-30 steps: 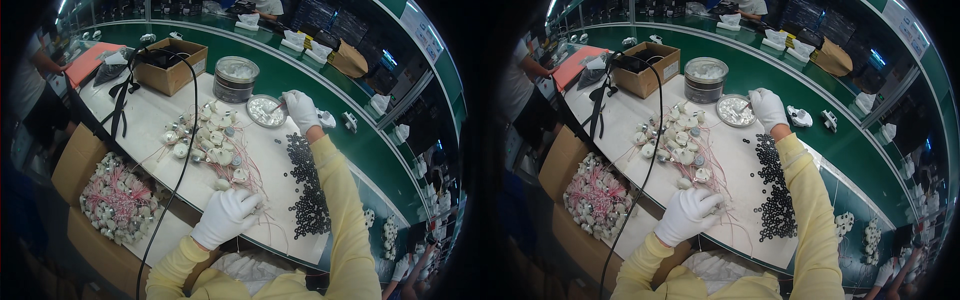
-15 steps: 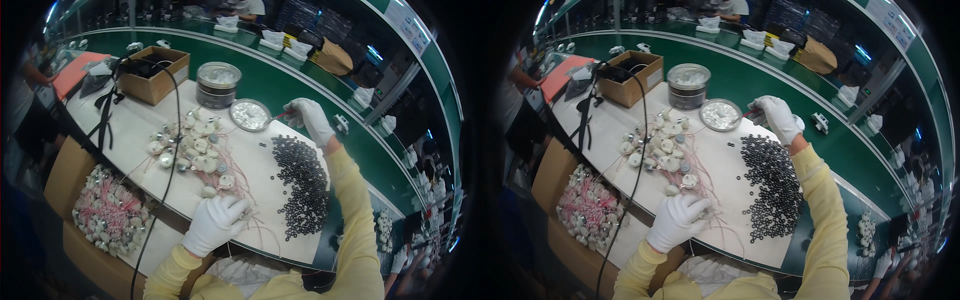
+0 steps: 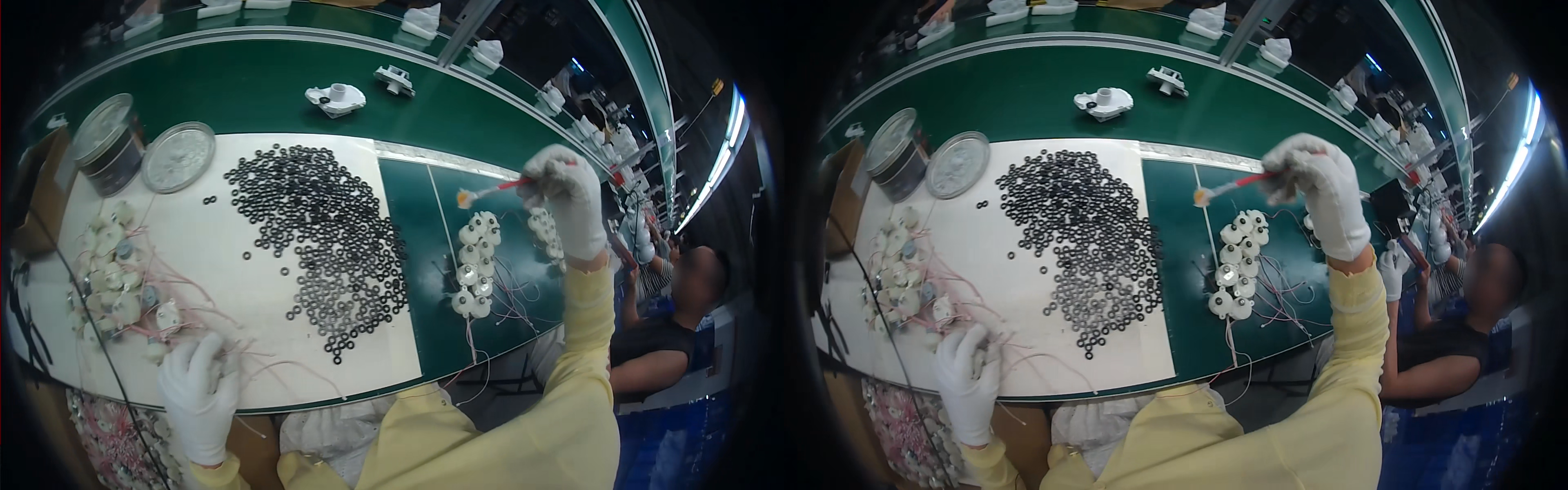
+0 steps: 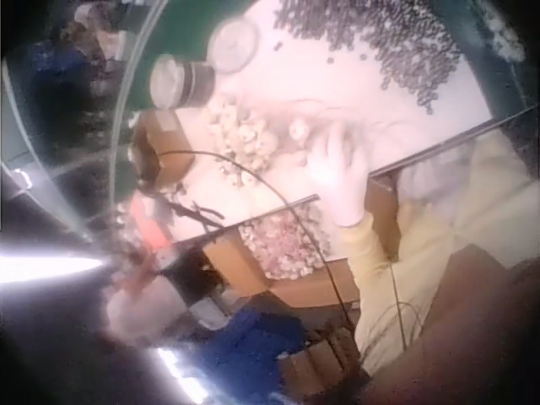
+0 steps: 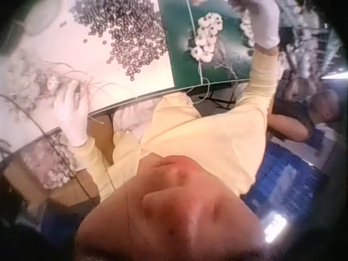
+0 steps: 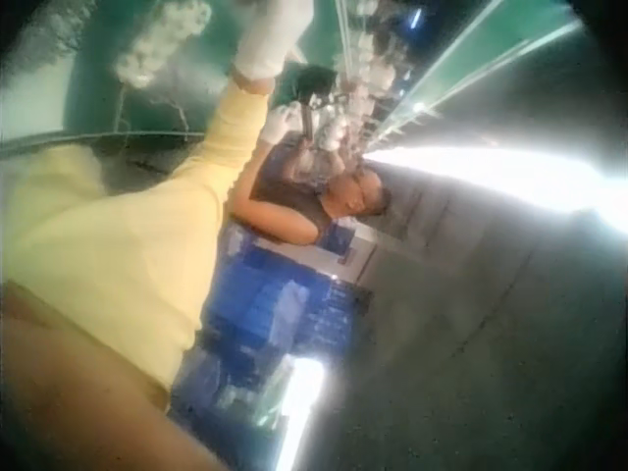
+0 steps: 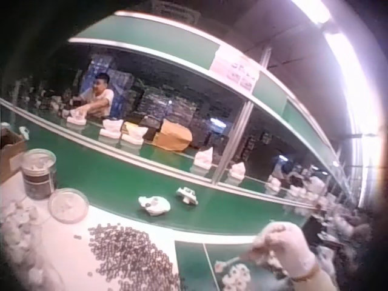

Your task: The person assembles small electrical components at a workstation. They pick up white cylindrical parts with wires and black washers, insert the washers into the parts, and place the assembled units on the table. The person also uses a brush to apply a substance from a container onto the components.

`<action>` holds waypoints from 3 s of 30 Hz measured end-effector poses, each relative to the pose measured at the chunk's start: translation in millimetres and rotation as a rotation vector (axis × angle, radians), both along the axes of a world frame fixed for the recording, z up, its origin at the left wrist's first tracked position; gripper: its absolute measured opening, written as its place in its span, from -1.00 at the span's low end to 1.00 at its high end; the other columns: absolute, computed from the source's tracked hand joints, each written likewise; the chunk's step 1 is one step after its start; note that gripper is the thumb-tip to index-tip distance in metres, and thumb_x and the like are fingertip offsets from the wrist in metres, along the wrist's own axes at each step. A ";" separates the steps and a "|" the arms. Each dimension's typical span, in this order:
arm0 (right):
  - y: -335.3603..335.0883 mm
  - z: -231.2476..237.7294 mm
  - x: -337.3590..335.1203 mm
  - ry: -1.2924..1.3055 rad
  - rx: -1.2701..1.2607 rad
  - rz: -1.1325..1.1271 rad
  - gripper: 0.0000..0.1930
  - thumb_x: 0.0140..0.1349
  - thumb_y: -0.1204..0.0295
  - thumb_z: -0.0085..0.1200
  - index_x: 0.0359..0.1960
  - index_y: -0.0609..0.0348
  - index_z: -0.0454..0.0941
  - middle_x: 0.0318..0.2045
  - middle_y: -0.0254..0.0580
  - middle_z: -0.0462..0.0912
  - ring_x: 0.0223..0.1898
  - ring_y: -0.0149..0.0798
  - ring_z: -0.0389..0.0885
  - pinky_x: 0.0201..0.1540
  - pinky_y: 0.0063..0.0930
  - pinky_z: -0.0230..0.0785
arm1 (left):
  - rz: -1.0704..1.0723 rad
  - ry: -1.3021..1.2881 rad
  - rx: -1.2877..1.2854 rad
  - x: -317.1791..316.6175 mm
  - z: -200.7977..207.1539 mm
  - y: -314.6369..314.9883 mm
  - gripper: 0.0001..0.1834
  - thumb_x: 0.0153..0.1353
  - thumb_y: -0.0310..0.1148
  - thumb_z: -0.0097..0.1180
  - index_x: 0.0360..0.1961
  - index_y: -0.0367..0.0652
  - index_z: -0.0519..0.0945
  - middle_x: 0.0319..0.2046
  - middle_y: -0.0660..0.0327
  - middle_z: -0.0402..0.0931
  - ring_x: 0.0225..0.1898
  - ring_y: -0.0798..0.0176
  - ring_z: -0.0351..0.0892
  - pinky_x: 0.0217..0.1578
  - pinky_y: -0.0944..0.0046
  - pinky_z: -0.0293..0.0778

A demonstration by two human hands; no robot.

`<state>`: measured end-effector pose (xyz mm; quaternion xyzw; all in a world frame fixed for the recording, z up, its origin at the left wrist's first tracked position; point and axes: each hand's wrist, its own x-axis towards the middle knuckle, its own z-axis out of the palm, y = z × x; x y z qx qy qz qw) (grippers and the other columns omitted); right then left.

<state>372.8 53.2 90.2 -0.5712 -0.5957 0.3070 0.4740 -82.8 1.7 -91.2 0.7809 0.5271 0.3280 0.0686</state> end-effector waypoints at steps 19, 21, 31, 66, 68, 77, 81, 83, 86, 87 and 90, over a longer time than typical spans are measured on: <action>-32.3 -85.4 99.6 -0.101 -0.139 -0.278 -0.73 0.42 0.45 -0.09 -0.20 0.35 0.66 -0.27 -0.03 0.78 -0.45 -0.36 0.75 -0.42 -0.62 0.44 | 0.048 0.021 -0.052 -7.2 -11.7 -1.9 -0.55 0.08 -0.56 0.34 0.05 -0.16 0.59 -0.17 0.09 0.51 -0.16 -0.05 0.48 -0.10 0.00 0.40; -31.4 -86.4 100.6 -0.102 -0.160 -0.270 -0.73 0.42 0.45 -0.10 -0.20 0.35 0.66 -0.27 -0.03 0.78 -0.45 -0.35 0.75 -0.41 -0.63 0.44 | 0.061 0.032 -0.082 -8.4 -11.3 -3.2 -0.55 0.09 -0.56 0.33 0.05 -0.16 0.59 -0.17 0.09 0.51 -0.16 -0.05 0.48 -0.09 0.00 0.40; -28.3 -91.4 100.4 -0.080 -0.131 -0.245 -0.72 0.44 0.45 -0.12 -0.17 0.37 0.65 -0.28 -0.04 0.77 -0.42 -0.37 0.74 -0.36 -0.61 0.51 | 0.078 0.036 -0.107 -9.5 -12.3 -4.1 -0.56 0.09 -0.56 0.32 0.05 -0.16 0.59 -0.17 0.09 0.52 -0.15 -0.06 0.49 -0.09 0.00 0.42; -39.0 -98.5 112.8 -0.065 -0.131 -0.266 -0.74 0.46 0.43 -0.08 -0.15 0.33 0.65 -0.32 -0.06 0.77 -0.45 -0.40 0.70 -0.37 -0.64 0.46 | 0.085 0.035 -0.101 -7.5 -10.4 -4.0 -0.56 0.09 -0.58 0.32 0.04 -0.15 0.60 -0.16 0.10 0.53 -0.15 -0.04 0.51 -0.07 0.02 0.43; -40.0 -97.1 111.1 -0.063 -0.118 -0.284 -0.74 0.43 0.43 -0.08 -0.16 0.33 0.65 -0.34 -0.06 0.76 -0.45 -0.40 0.69 -0.38 -0.63 0.45 | 0.083 0.024 -0.107 -6.9 -10.2 -3.5 -0.56 0.09 -0.58 0.32 0.04 -0.15 0.61 -0.16 0.11 0.53 -0.15 -0.03 0.51 -0.06 0.03 0.43; -33.5 -103.7 110.7 -0.034 -0.127 -0.216 -0.74 0.46 0.42 -0.07 -0.14 0.34 0.65 -0.29 -0.06 0.77 -0.43 -0.37 0.73 -0.37 -0.65 0.46 | 0.077 0.021 -0.078 -5.4 -9.4 -2.5 -0.57 0.09 -0.57 0.33 0.03 -0.16 0.61 -0.15 0.11 0.53 -0.13 -0.03 0.51 -0.06 0.03 0.42; -35.2 -106.1 111.3 -0.040 -0.100 -0.225 -0.74 0.46 0.42 -0.07 -0.14 0.35 0.65 -0.29 -0.06 0.77 -0.42 -0.37 0.73 -0.38 -0.65 0.45 | 0.070 0.030 -0.071 -6.6 -9.8 -2.2 -0.57 0.09 -0.56 0.33 0.04 -0.15 0.61 -0.14 0.11 0.53 -0.13 -0.04 0.51 -0.05 0.03 0.42; -37.3 -106.2 107.9 -0.038 -0.070 -0.260 -0.74 0.46 0.42 -0.07 -0.15 0.35 0.65 -0.32 -0.06 0.77 -0.44 -0.38 0.72 -0.38 -0.64 0.45 | 0.071 0.035 -0.068 -6.5 -9.9 -2.5 -0.57 0.10 -0.56 0.33 0.04 -0.15 0.61 -0.14 0.10 0.53 -0.13 -0.04 0.51 -0.05 0.02 0.42; -41.3 -100.8 105.9 -0.048 -0.059 -0.313 -0.73 0.45 0.42 -0.09 -0.14 0.35 0.65 -0.36 -0.07 0.77 -0.46 -0.40 0.70 -0.38 -0.64 0.43 | 0.082 0.036 -0.078 -6.1 -9.9 -3.2 -0.57 0.10 -0.56 0.32 0.04 -0.16 0.61 -0.14 0.10 0.53 -0.13 -0.04 0.51 -0.05 0.02 0.42; -44.4 -98.3 110.4 -0.055 -0.076 -0.316 -0.73 0.44 0.43 -0.09 -0.14 0.34 0.65 -0.36 -0.07 0.77 -0.46 -0.40 0.70 -0.38 -0.64 0.43 | 0.085 0.032 -0.082 -6.4 -10.5 -3.4 -0.57 0.10 -0.56 0.32 0.04 -0.16 0.61 -0.15 0.10 0.53 -0.13 -0.04 0.51 -0.05 0.02 0.42; -49.5 -97.0 121.4 -0.035 -0.071 -0.337 -0.72 0.43 0.43 -0.10 -0.14 0.34 0.66 -0.37 -0.06 0.77 -0.47 -0.41 0.69 -0.39 -0.65 0.42 | 0.089 0.027 -0.089 -6.9 -11.5 -3.5 -0.58 0.10 -0.56 0.32 0.04 -0.16 0.61 -0.15 0.10 0.53 -0.13 -0.04 0.51 -0.05 0.02 0.42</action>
